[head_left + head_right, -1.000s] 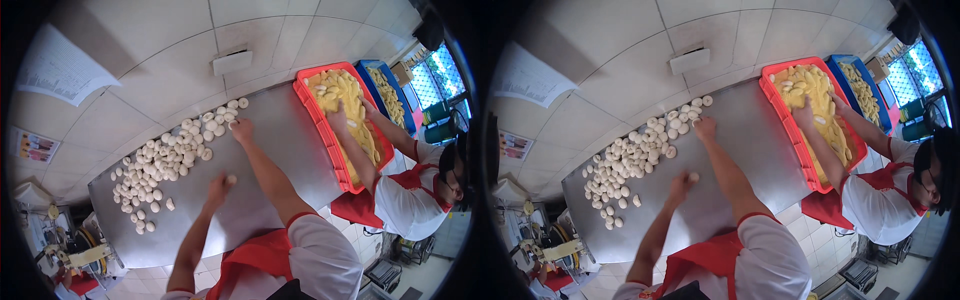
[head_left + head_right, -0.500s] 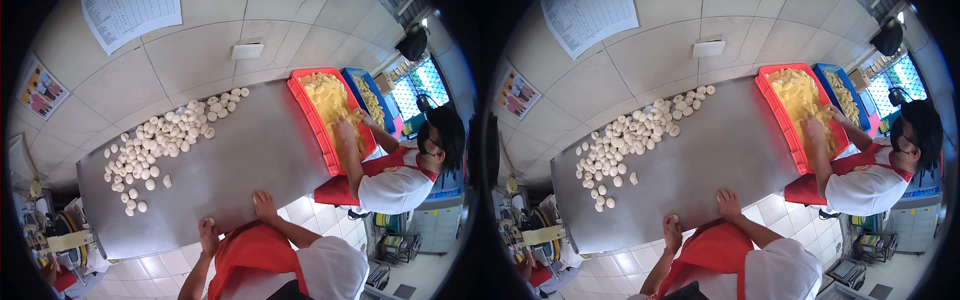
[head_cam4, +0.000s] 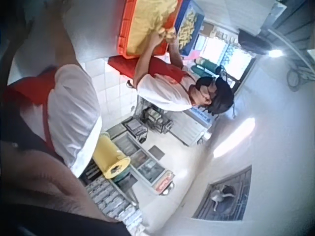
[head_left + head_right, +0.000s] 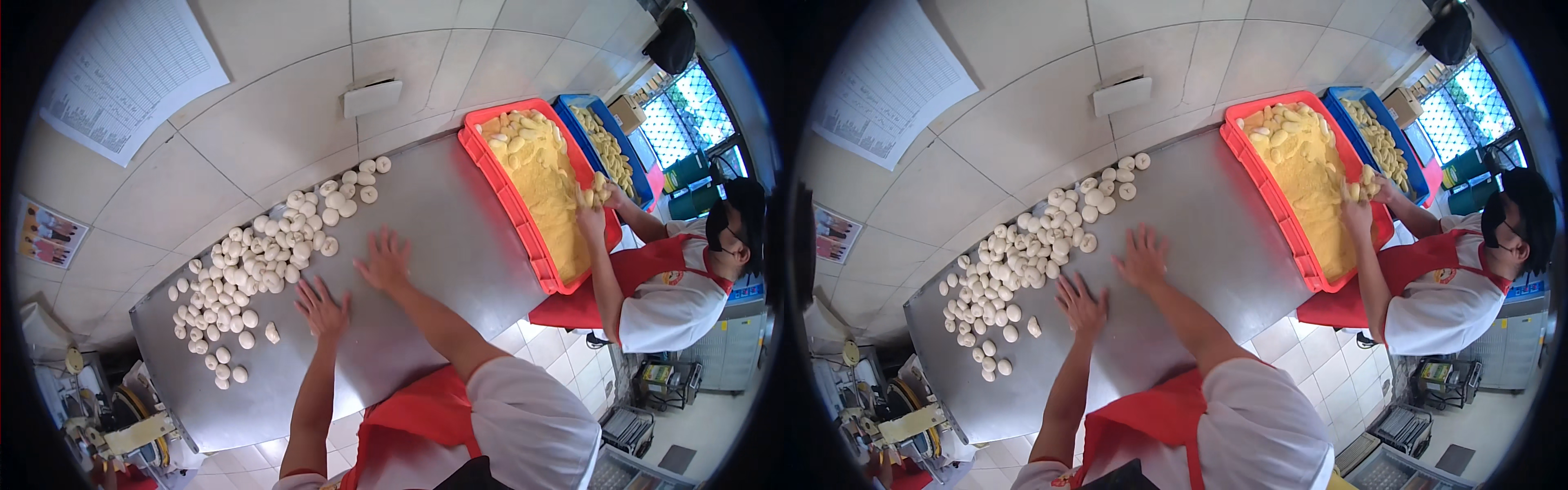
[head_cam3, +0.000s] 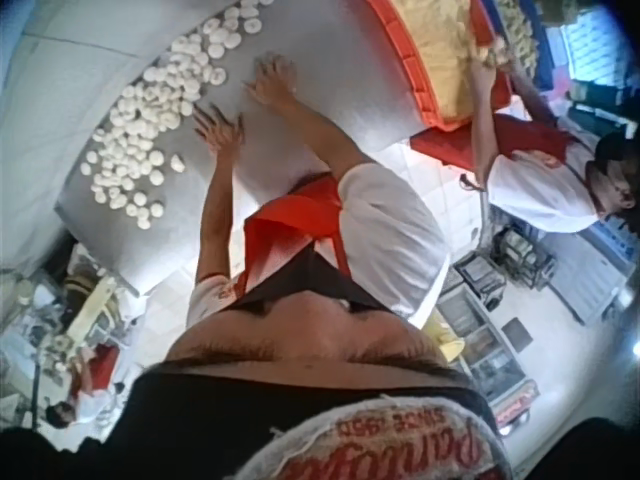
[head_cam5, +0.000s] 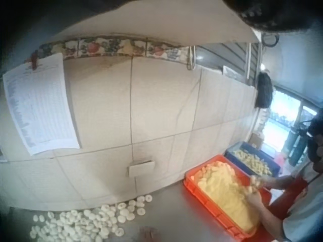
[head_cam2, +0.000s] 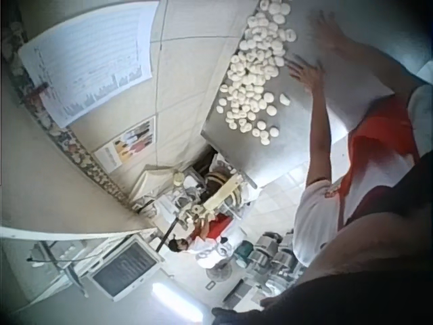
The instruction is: The person rolls small pieces of dough by hand on a stainless steel table and places them into a red tray containing a yellow powder.
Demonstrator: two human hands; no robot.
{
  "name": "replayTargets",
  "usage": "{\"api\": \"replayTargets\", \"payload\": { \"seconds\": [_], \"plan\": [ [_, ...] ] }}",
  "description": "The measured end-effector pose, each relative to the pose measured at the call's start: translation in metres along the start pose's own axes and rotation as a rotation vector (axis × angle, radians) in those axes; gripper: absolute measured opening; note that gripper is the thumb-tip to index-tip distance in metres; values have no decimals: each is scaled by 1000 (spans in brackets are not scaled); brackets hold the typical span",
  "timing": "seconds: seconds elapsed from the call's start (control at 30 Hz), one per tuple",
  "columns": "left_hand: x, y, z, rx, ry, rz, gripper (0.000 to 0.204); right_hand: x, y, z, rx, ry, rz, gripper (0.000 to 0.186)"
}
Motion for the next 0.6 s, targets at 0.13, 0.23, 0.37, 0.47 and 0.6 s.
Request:
{"api": "replayTargets", "payload": {
  "seconds": [0.13,0.23,0.37,0.47,0.6],
  "plan": [
    [-38,-11,-7,-51,30,36,92,-33,-52,0,-59,-37,-104,80],
    [-31,40,-5,89,102,39,84,-33,-10,1,68,-29,-39,78],
    [-4,118,-1,51,134,-81,73,-32,98,-6,13,-56,95,67],
    [4,135,-23,214,677,227,63,-50,158,-21,133,-548,-173,51],
    [-143,132,31,295,971,-388,63,-122,211,-43,220,-2261,-256,34]
  ]
}}
Point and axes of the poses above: each hand's wrist, its own y-axis away from the middle knuckle, its own z-axis out of the back of the hand, x = y × z, the point moved 3 cm from there along -y, towards the middle knuckle, and after that the axes turned 4 degrees about -x, right-handed, at the moved point
